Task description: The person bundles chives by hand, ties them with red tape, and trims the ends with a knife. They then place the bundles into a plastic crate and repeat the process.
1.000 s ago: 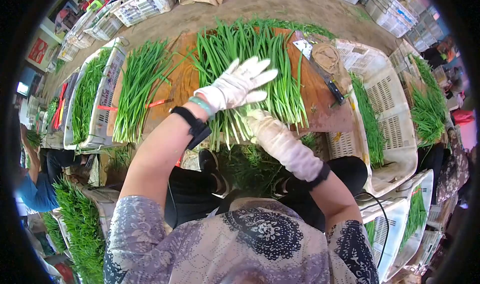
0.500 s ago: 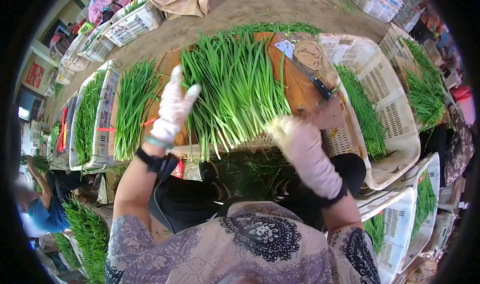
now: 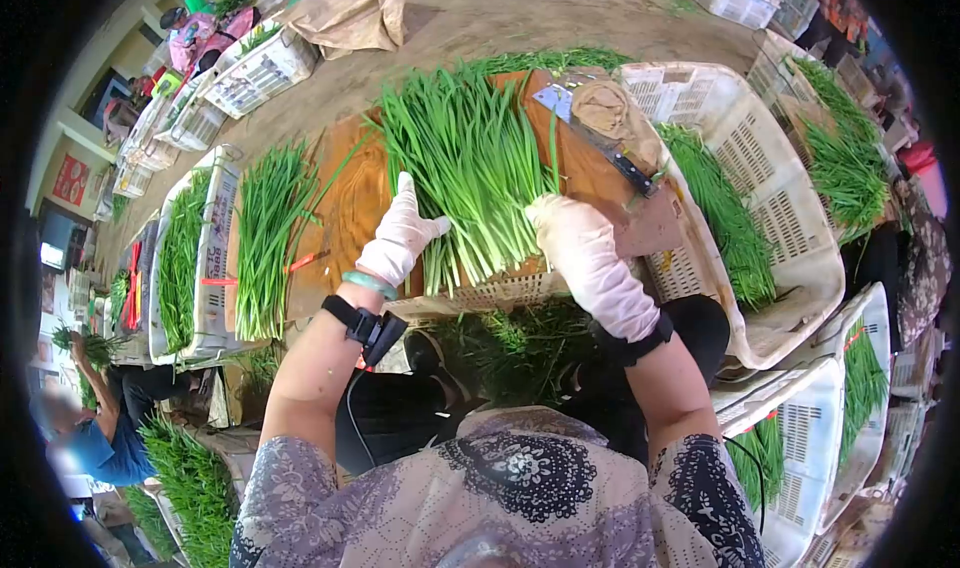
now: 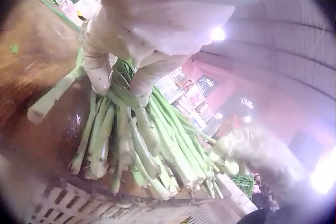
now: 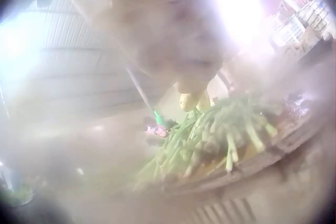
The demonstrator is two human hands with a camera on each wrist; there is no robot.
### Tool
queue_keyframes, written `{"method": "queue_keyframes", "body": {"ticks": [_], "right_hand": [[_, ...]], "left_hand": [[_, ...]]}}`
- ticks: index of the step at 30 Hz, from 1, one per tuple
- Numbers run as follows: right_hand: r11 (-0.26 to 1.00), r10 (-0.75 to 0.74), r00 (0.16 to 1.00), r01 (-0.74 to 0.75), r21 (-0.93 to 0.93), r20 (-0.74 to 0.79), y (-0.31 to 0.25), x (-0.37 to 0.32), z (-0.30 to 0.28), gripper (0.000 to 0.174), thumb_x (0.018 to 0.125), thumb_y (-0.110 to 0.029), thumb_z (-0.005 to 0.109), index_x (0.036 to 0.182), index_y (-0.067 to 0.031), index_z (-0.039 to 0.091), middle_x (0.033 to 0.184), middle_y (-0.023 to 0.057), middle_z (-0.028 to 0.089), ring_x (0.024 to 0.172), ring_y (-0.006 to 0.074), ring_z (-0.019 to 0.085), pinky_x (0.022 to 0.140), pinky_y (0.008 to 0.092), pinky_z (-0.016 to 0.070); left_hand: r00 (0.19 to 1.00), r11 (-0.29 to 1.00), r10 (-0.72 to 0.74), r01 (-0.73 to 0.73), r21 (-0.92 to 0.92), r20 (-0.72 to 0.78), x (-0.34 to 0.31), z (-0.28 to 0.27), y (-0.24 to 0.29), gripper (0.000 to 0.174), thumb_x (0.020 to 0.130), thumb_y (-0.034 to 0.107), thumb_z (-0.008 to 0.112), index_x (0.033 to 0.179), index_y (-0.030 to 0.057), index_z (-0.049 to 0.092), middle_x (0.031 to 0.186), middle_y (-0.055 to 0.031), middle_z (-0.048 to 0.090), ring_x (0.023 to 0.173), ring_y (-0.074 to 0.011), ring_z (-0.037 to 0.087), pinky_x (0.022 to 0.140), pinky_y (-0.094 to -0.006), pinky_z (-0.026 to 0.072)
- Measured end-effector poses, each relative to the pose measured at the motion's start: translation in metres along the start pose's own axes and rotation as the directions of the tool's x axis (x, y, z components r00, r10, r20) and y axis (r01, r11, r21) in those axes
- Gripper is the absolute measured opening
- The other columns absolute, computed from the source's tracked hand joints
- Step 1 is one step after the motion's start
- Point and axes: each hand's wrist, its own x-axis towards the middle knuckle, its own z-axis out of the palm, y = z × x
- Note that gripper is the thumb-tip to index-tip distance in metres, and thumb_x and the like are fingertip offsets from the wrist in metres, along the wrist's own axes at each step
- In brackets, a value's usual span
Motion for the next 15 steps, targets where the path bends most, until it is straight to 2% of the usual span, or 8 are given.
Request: {"method": "queue_keyframes", "body": {"ticks": [2,7,8,10,12,13,14,15], "right_hand": [[0.964,0.104,0.988,-0.072,-0.256,0.112,-0.021,-0.008,-0.005,0.022,0.090,-0.028,0.056,0.090,-0.0072,0.064,0.083,0.0177,0.066,0.076,0.0362,0.064,0.066,0.0433,0.0503],[0.938,0.079,0.962,0.016,-0.346,0.260,-0.027,-0.024,0.014,0.024,0.090,-0.031,0.056,0.088,-0.0083,0.065,0.079,0.0151,0.066,0.072,0.0344,0.064,0.064,0.0432,0.0509],[0.923,0.097,0.952,0.024,-0.385,0.291,-0.034,-0.022,0.005,0.024,0.090,-0.031,0.056,0.087,-0.0086,0.065,0.078,0.0148,0.066,0.070,0.0343,0.064,0.063,0.0432,0.0509],[0.921,0.118,0.955,-0.002,-0.391,0.272,-0.049,-0.016,-0.035,0.022,0.091,-0.029,0.055,0.088,-0.0082,0.064,0.078,0.0163,0.065,0.071,0.0328,0.064,0.063,0.0434,0.0506],[0.961,-0.278,0.953,0.277,-0.026,-0.120,-0.011,-0.001,-0.078,0.020,0.091,-0.024,0.056,0.093,-0.0060,0.064,0.078,0.0171,0.064,0.075,0.0326,0.064,0.066,0.0430,0.0509],[0.958,-0.045,0.996,0.019,-0.286,-0.083,-0.003,0.013,-0.096,0.019,0.090,-0.019,0.057,0.100,-0.0056,0.063,0.083,0.0175,0.064,0.078,0.0332,0.063,0.069,0.0427,0.0510],[0.823,0.189,0.976,-0.216,-0.526,-0.105,0.010,0.032,-0.112,0.022,0.088,-0.015,0.058,0.107,-0.0052,0.063,0.087,0.0179,0.064,0.082,0.0339,0.063,0.072,0.0424,0.0512],[0.783,0.115,0.979,-0.194,-0.591,-0.170,0.058,0.059,-0.112,0.028,0.087,-0.012,0.060,0.115,-0.0064,0.060,0.095,0.0183,0.064,0.086,0.0348,0.062,0.076,0.0415,0.0509]], "left_hand": [[0.997,0.962,-0.043,0.060,0.266,-0.067,0.002,0.002,0.021,0.099,0.078,0.015,0.078,0.147,-0.0050,0.009,0.147,-0.0156,0.035,0.130,-0.0172,0.037,0.109,-0.0273,0.0283],[0.998,0.951,0.038,-0.019,0.310,-0.055,0.027,-0.006,-0.008,0.101,0.078,0.017,0.078,0.148,-0.0034,0.008,0.148,-0.0236,0.031,0.134,-0.0247,0.037,0.110,-0.0293,0.0284],[0.976,0.887,0.199,-0.140,0.440,-0.091,0.024,-0.008,-0.011,0.103,0.075,0.025,0.077,0.147,-0.0050,0.010,0.131,-0.0267,0.050,0.117,-0.0334,0.054,0.099,-0.0326,0.0419],[0.929,0.697,0.364,-0.226,0.681,-0.064,0.019,-0.025,-0.004,0.098,0.077,0.032,0.076,0.148,-0.0003,0.016,0.122,-0.0262,0.056,0.108,-0.0340,0.058,0.094,-0.0361,0.0451],[0.960,0.611,0.268,-0.105,0.785,-0.080,-0.001,-0.044,0.067,0.085,0.082,0.033,0.072,0.149,0.0114,0.024,0.120,-0.0243,0.057,0.111,-0.0337,0.057,0.097,-0.0365,0.0433],[0.964,0.518,0.254,-0.062,0.853,-0.084,-0.004,-0.042,0.098,0.074,0.083,0.028,0.069,0.147,0.0202,0.032,0.105,-0.0216,0.062,0.098,-0.0345,0.061,0.091,-0.0377,0.0462],[0.868,0.429,0.488,-0.329,0.841,0.091,0.014,-0.047,0.097,0.070,0.084,0.021,0.067,0.146,0.0226,0.035,0.114,-0.0159,0.063,0.101,-0.0313,0.061,0.091,-0.0339,0.0468],[0.795,0.309,0.555,-0.470,0.827,0.244,0.024,-0.038,0.106,0.066,0.086,0.023,0.064,0.145,0.0231,0.036,0.122,-0.0120,0.060,0.108,-0.0304,0.058,0.096,-0.0338,0.0436]]}}
